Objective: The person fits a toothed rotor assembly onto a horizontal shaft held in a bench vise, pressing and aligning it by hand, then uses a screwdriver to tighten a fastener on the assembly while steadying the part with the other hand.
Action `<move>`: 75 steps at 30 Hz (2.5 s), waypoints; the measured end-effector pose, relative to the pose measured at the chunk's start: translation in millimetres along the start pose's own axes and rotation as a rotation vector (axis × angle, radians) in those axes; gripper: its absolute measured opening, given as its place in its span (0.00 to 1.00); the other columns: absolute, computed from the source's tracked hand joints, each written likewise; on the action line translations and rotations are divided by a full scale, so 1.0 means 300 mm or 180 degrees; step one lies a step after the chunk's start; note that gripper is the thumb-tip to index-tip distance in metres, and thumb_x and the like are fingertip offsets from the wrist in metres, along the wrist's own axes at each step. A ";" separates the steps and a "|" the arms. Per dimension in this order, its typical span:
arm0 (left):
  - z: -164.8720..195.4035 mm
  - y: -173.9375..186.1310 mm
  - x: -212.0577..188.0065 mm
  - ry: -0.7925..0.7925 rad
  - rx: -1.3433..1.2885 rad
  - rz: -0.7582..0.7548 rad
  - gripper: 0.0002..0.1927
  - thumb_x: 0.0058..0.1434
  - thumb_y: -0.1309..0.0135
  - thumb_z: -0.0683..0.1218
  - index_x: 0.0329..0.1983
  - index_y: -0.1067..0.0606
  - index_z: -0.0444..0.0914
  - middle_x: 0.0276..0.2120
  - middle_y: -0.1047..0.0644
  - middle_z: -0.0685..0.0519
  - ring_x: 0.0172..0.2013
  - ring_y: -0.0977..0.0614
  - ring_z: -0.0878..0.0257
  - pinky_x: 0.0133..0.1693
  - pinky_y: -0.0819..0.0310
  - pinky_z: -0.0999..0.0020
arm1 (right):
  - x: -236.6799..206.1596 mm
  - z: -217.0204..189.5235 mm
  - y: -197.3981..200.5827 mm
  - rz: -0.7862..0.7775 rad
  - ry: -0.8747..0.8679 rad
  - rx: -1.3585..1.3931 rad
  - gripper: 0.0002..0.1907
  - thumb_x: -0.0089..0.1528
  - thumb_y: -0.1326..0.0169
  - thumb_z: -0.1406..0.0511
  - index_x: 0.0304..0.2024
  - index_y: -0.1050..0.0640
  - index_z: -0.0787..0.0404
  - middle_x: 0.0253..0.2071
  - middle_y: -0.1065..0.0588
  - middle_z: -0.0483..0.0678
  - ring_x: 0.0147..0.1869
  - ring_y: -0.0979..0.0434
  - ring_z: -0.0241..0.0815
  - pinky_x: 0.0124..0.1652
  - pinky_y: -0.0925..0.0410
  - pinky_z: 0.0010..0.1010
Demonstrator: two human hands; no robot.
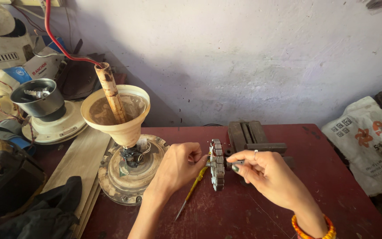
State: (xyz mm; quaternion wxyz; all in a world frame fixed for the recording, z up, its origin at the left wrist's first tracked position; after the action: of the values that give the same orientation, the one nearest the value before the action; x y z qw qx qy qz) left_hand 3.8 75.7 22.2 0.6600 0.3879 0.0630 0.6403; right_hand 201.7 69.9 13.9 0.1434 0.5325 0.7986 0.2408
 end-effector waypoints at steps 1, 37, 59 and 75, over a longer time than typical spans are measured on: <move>0.002 -0.003 0.002 0.0023 -0.0063 -0.0009 0.17 0.55 0.38 0.42 0.19 0.33 0.32 0.15 0.30 0.45 0.18 0.29 0.54 0.25 0.31 0.60 | 0.002 0.011 0.010 0.0037 -0.0152 -0.0003 0.16 0.62 0.45 0.69 0.52 0.17 0.60 0.23 0.25 0.40 0.25 0.30 0.27 0.26 0.32 0.22; -0.088 -0.021 0.000 0.0519 0.0080 0.0019 0.10 0.49 0.36 0.42 0.22 0.26 0.32 0.19 0.22 0.46 0.23 0.18 0.53 0.30 0.25 0.63 | 0.040 -0.001 -0.059 -0.0310 -0.0367 -0.1278 0.15 0.59 0.42 0.68 0.48 0.15 0.57 0.29 0.19 0.58 0.24 0.25 0.43 0.30 0.32 0.35; -0.100 -0.014 0.008 0.0373 0.0271 0.0604 0.09 0.54 0.39 0.38 0.38 0.25 0.34 0.25 0.18 0.45 0.28 0.15 0.52 0.33 0.22 0.60 | 0.070 0.117 0.018 0.0311 -0.0450 -0.0436 0.18 0.62 0.47 0.70 0.54 0.18 0.57 0.34 0.14 0.50 0.32 0.13 0.37 0.32 0.22 0.29; -0.050 -0.091 0.006 -0.0375 0.1131 0.0765 0.02 0.59 0.43 0.38 0.33 0.25 0.35 0.27 0.20 0.49 0.28 0.18 0.56 0.30 0.23 0.59 | 0.065 0.024 0.018 0.1374 0.0390 -0.0249 0.11 0.61 0.41 0.71 0.45 0.14 0.59 0.17 0.26 0.42 0.20 0.40 0.26 0.20 0.46 0.26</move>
State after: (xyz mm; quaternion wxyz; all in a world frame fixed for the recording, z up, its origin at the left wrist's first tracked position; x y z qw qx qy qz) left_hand 17.2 87.0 -3.7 0.5029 0.5395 0.0895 0.6694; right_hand 201.7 91.1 11.3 0.0604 0.6695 0.6635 0.3286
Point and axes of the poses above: each hand's wrist, its own x-axis towards the middle knuckle, its own y-axis out of the back of the hand, z = x × y, the point moved 8 cm from there along x, towards the middle knuckle
